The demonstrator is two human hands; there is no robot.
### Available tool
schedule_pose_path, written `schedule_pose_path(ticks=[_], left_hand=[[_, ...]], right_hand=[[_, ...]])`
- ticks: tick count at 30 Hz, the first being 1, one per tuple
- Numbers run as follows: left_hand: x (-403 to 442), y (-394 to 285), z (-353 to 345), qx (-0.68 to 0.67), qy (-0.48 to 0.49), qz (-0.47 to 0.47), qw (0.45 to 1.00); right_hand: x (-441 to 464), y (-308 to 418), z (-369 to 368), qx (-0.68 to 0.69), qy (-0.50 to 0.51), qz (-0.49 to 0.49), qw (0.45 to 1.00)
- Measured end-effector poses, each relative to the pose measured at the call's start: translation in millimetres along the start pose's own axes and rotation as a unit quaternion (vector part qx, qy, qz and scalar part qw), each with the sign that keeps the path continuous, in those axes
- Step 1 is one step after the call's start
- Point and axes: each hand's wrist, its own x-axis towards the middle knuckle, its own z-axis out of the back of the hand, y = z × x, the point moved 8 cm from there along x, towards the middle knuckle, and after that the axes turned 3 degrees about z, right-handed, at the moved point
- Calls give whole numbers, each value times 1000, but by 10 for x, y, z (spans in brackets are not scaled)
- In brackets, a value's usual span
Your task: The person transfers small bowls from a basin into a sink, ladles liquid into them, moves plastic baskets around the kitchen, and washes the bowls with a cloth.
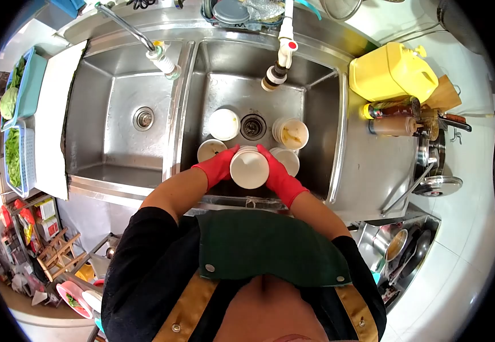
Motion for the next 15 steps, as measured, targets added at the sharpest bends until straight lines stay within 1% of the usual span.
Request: schedule_pose_path(ticks=[5,8,9,11,12,13,14,15], left_hand=[[-99,39,8,-9,-26,22,999],[-133,69,23,-16,-49,26,998],[-141,89,24,-21,-57,29,998],[-230,76,-43,-29,-71,29,997],[-286,83,-67,-34,-79,30,996],[-370,91,-110,-43,-81,26,995],[-390,88,-103,-14,-78,12,997],[-409,84,-93,15,-75,-3,997]], right_hand=[[-16,-4,6,6,-3,-21,1000],[137,-1,174,-2,1,-1,1000],[166,40,251,-25,-4,29,999],[82,171,151,-71,-12,86,994],[19,124,114,-44,-9,41,998],[-163,130,-85,-17,-5,-5,1000],[-301,114,-228,9,-1,-50,999],[-357,167,-252,-68,-9,-31,997]])
